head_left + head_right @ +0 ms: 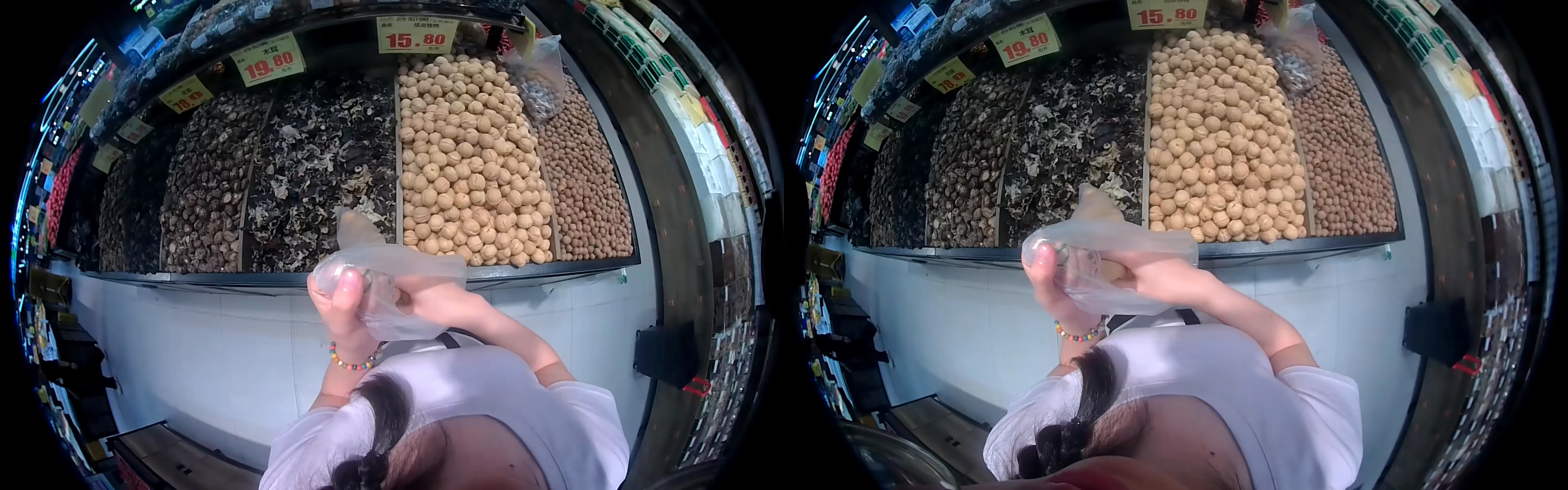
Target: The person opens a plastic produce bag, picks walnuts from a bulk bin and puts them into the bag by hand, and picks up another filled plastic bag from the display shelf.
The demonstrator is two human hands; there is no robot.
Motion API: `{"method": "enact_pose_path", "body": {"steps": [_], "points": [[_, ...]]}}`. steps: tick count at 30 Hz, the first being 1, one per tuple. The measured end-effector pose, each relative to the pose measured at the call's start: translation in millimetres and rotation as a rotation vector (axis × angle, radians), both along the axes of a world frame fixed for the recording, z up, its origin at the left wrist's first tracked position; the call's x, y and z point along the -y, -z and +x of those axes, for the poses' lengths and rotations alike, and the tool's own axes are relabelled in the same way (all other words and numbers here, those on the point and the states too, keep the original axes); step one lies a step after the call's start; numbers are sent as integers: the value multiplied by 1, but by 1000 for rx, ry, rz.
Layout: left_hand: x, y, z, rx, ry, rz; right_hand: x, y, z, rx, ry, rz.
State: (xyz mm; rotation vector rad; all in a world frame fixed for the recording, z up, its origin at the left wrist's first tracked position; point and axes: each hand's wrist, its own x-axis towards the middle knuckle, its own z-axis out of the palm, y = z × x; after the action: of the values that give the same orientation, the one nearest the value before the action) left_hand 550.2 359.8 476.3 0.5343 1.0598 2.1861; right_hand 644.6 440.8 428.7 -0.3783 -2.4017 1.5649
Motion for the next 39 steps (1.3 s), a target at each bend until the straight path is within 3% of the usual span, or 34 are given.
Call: {"method": "enact_pose_path", "body": {"steps": [1, 2, 5, 6, 7, 9, 11, 13, 14, 16, 19, 21, 25, 26, 29, 34, 37, 39], "points": [[-10, -4, 8, 9, 10, 39, -9, -2, 9, -32, -9, -30], [-22, -9, 28, 161, -267, -66, -23, -9, 29, -18, -7, 101], [-32, 8, 29, -18, -42, 251, -61, -22, 77, -360, 74, -13], [-44, -9, 51, 116, -352, 17, -77, -19, 92, -454, 146, -97], [-53, -16, 62, 178, -468, -18, -94, -16, 107, -546, 216, -183], [-67, -22, 81, 303, -710, -88, -134, 3, 130, -460, 541, -291], [-60, -6, 88, 265, -618, -55, -184, 41, 145, -340, 787, -330], [-64, -6, 104, 250, -623, -66, -222, 75, 154, -349, 855, -320], [-63, -1, 107, 148, -502, -12, -236, 84, 154, -353, 884, -315], [-58, 7, 111, -61, -254, 82, -251, 88, 146, -207, 866, -41], [-75, -2, 136, 63, -580, -39, -275, 130, 131, -111, 829, 299], [-78, -4, 141, 73, -628, -47, -280, 133, 124, -119, 808, 466], [-81, -6, 148, -8, -599, -52, -295, 114, 125, -161, 854, 355], [-83, -6, 149, -1, -609, -61, -302, 109, 127, -57, 860, 190], [-86, -4, 153, -20, -608, -77, -334, 117, 119, -264, 971, 321], [-88, -12, 158, -69, -517, -47, -348, 130, 108, 166, 747, 553], [-89, -7, 156, -83, -524, -78, -351, 134, 103, 232, 692, 551], [-91, -7, 157, -29, -570, -81, -348, 127, 103, 93, 745, 500]]}}
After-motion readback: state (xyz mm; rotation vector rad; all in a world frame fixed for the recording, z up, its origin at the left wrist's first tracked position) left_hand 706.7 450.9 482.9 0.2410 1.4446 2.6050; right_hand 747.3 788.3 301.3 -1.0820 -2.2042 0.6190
